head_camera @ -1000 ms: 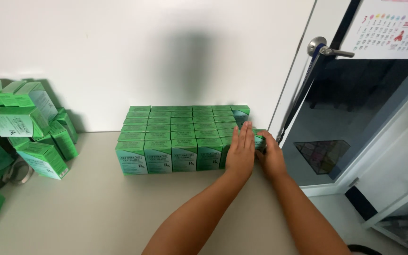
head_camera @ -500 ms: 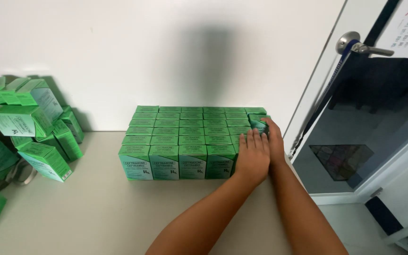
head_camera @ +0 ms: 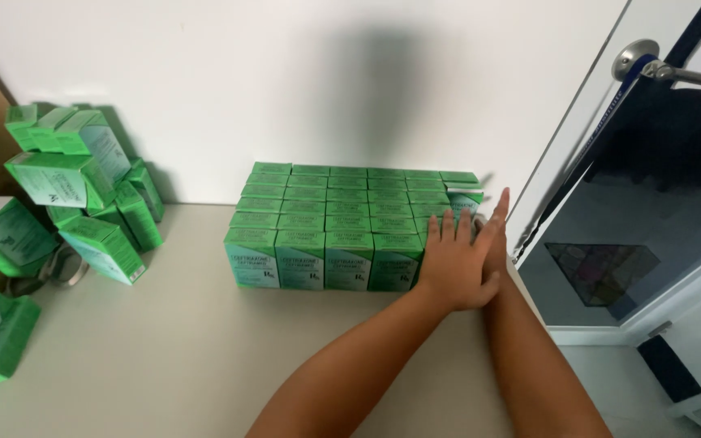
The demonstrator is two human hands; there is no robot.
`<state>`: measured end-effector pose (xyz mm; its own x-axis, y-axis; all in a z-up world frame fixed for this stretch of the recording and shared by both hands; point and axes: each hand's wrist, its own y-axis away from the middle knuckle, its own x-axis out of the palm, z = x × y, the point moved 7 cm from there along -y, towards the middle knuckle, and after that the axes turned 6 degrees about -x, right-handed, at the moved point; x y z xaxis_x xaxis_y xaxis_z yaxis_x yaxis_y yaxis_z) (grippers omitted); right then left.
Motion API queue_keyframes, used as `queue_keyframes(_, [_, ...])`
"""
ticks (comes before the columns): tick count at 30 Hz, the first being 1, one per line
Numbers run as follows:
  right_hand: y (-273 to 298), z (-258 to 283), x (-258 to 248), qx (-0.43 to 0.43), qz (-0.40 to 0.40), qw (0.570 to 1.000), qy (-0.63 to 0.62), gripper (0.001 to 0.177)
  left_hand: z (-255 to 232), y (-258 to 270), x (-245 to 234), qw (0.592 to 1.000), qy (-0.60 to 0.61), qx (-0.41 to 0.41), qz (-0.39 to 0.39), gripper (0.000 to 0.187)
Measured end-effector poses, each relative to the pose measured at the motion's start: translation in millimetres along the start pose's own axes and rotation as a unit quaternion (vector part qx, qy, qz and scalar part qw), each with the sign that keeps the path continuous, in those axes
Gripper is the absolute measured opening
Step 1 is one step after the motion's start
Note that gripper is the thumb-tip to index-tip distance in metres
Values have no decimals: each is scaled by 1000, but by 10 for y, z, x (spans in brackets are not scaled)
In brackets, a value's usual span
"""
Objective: The person opens a green medicine box, removes a blister pack containing two vials, and places the pack back into the box. They then close the box and place it on a stack of identical boxes on the table. The person repeats this process with a second box.
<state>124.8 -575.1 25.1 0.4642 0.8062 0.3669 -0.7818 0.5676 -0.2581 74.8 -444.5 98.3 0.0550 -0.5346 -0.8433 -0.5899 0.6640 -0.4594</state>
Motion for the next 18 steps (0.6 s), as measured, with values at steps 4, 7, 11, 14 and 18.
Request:
queue_keyframes(4, [-883, -1068, -717, -129, 177, 731, 646, 69, 165, -20, 25, 980, 144, 49, -126, 82])
queue_keyframes(7, [-358, -423, -485, 10, 31, 983, 179, 82, 253, 84, -125, 953, 226, 75, -189, 66])
queue_keyframes(11, [-38, 261, 44, -287, 115, 730, 610, 99, 161, 417, -577, 924, 347, 87, -136, 51])
queue_keyframes(14, [-214, 186, -78, -203, 79, 744, 632, 98, 125, 666, -835, 946, 240, 152, -153, 52])
queue_keyframes(18, [-221, 248, 27, -232, 102, 634, 731, 93, 360, 976, -916, 962, 80, 202, -166, 52])
